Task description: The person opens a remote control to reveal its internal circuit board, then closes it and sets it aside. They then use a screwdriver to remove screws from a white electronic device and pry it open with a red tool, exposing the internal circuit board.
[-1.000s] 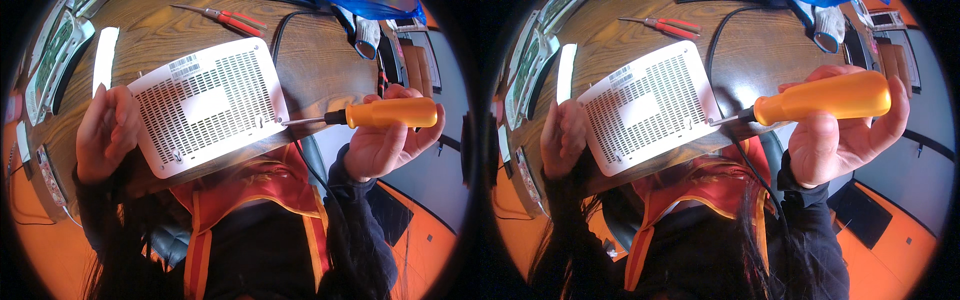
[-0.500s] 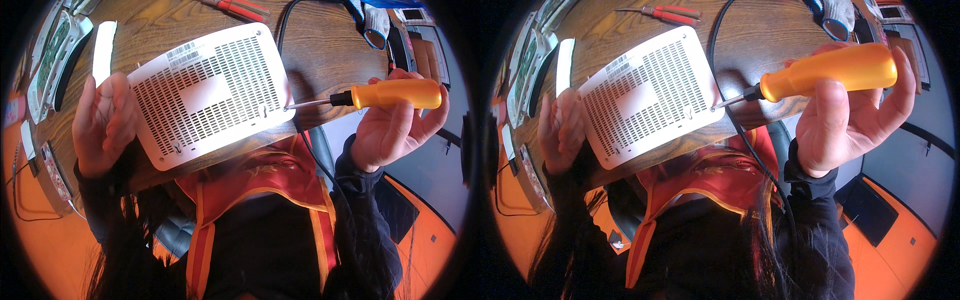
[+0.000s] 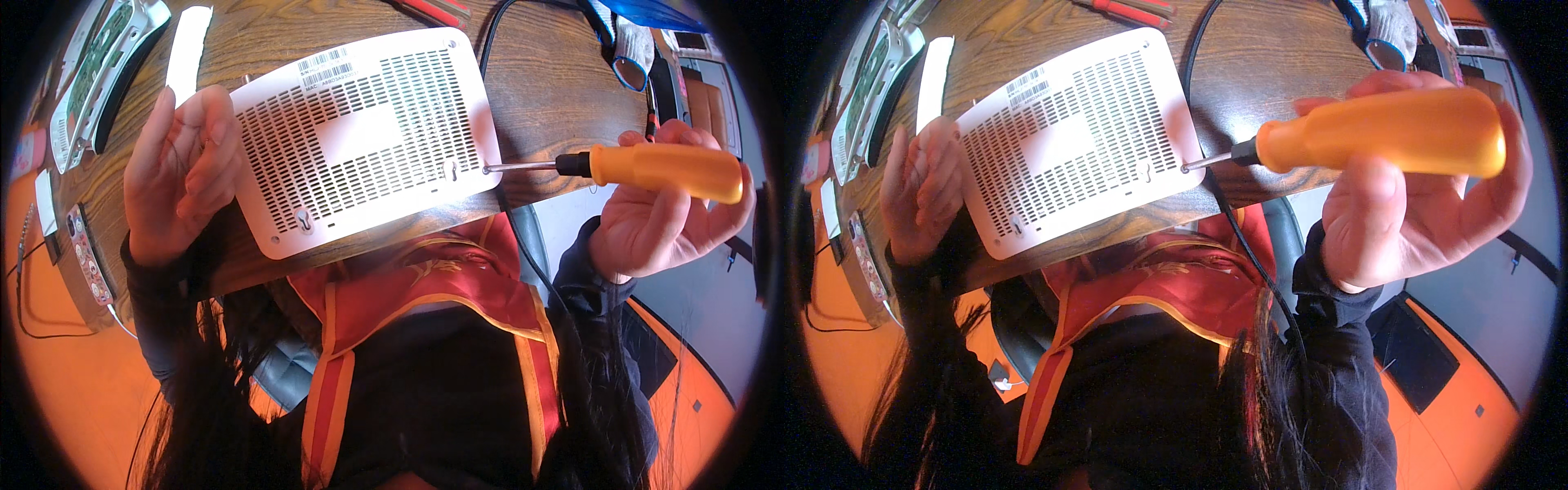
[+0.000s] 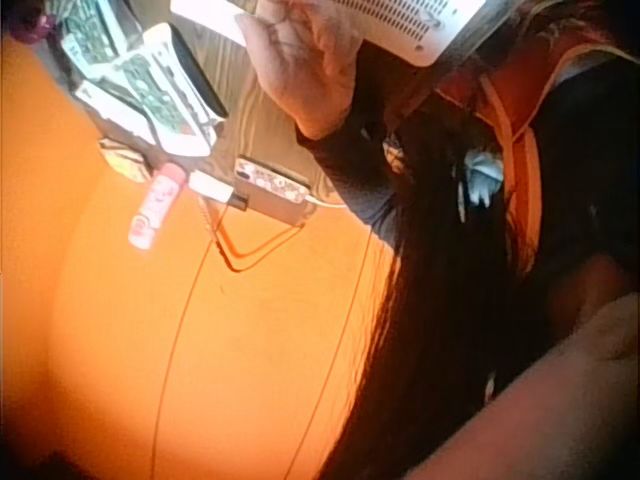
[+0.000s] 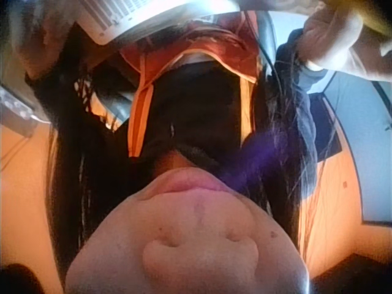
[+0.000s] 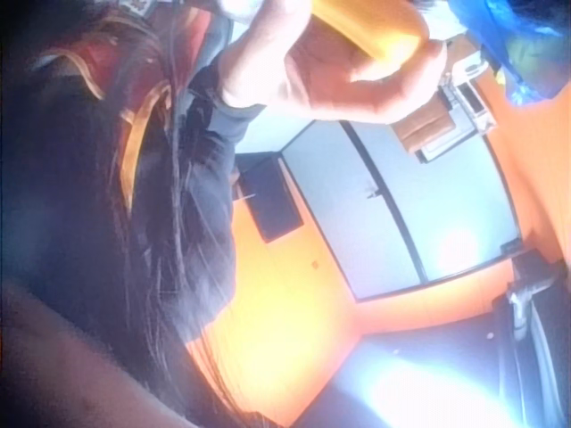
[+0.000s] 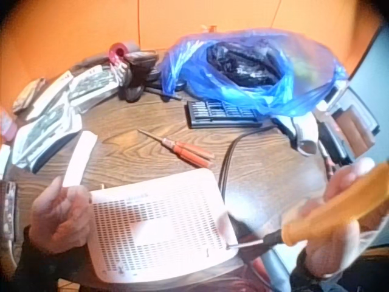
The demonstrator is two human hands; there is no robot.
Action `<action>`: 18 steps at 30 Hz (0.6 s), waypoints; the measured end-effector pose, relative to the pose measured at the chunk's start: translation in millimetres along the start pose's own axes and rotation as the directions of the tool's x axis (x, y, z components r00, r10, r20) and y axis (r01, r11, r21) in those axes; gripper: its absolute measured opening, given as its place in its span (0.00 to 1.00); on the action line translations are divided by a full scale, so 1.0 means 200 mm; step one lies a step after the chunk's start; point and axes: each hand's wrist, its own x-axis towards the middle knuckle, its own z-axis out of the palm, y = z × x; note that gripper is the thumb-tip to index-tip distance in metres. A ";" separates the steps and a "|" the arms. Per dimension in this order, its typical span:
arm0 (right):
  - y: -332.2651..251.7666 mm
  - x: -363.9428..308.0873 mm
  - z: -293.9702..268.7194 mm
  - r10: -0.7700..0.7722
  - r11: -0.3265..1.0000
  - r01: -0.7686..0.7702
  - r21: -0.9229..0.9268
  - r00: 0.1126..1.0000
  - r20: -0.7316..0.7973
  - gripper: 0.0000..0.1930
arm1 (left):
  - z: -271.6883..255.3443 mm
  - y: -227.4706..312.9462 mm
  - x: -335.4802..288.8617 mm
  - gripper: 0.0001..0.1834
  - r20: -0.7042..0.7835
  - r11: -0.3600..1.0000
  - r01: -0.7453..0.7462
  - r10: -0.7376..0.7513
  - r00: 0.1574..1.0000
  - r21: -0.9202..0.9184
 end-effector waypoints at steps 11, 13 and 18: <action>0.04 -0.01 -0.03 0.026 0.973 -0.076 -0.218 0.974 -0.223 0.21 | -0.01 0.00 0.00 0.23 0.019 1.000 -0.001 0.001 1.000 -0.018; 0.03 -0.01 -0.02 0.012 0.984 -0.040 -0.174 0.987 -0.160 0.22 | -0.01 0.00 0.00 0.23 0.016 1.000 0.001 0.000 1.000 -0.015; 0.00 0.02 0.00 -0.092 0.995 0.095 -0.031 0.993 0.076 0.26 | -0.01 0.00 0.00 0.22 0.024 1.000 0.002 -0.001 1.000 -0.015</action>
